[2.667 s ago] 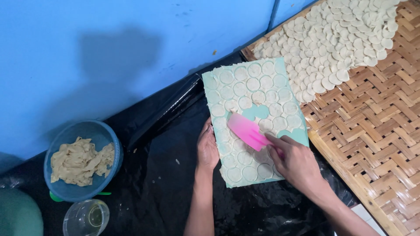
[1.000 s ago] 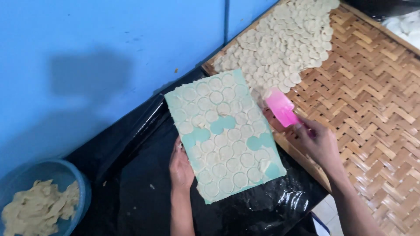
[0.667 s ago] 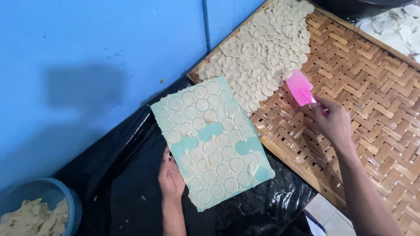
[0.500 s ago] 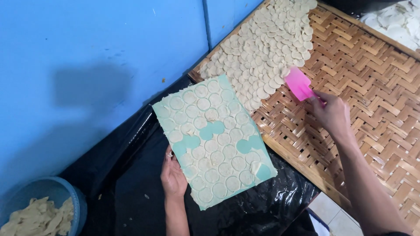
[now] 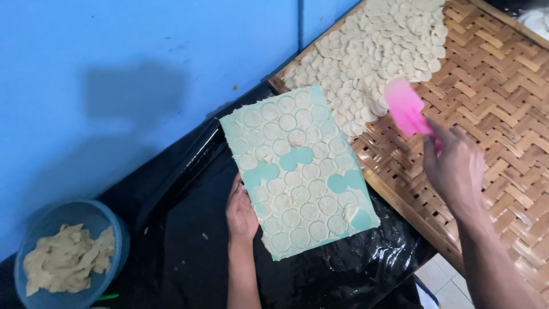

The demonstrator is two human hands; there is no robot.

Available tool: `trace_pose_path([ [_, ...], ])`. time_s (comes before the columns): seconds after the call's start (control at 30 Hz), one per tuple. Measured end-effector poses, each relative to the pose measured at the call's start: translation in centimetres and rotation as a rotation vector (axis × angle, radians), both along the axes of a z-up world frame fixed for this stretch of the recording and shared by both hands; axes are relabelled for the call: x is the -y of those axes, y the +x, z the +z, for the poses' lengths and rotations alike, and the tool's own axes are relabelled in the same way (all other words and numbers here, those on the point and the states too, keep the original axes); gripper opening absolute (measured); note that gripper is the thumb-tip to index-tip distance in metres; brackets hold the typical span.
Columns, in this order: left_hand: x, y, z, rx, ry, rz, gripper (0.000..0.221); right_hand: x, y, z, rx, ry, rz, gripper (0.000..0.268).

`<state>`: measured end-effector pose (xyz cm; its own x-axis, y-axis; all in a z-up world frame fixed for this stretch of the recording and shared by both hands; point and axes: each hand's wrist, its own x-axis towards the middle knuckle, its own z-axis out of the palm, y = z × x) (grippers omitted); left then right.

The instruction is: Separating circular dough pieces from a stencil sheet using a spatula and placing them onto a bamboo drying tray.

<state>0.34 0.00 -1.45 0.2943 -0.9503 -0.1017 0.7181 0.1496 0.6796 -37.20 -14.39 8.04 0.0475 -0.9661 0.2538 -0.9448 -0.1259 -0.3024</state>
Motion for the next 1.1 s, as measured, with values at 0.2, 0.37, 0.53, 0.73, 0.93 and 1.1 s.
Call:
trace_pose_path([
  [0.2,0.0,0.3,-1.7,0.003,-0.044,0.029,0.056,-5.8,9.0,0.2,0.344,0.259,0.342,0.036],
  [0.37,-0.3,0.2,-1.1,-0.041,-0.053,0.023,0.056,-7.7,13.9,-0.4,0.321,0.296,0.472,0.036],
  [0.53,-0.2,0.3,-1.5,-0.013,-0.039,0.030,0.057,-8.0,16.2,0.2,0.240,0.243,0.518,0.036],
  [0.73,-0.1,0.2,-1.1,-0.013,-0.062,0.021,0.057,-7.5,17.0,0.0,0.131,0.185,0.522,0.037],
  [0.93,-0.1,0.2,-0.6,-0.002,-0.065,0.025,0.059,-6.1,17.2,-0.5,0.200,0.220,0.559,0.037],
  [1.1,-0.1,0.1,-0.8,0.027,-0.041,0.034,0.060,-5.5,17.0,-1.2,0.261,0.291,0.598,0.037],
])
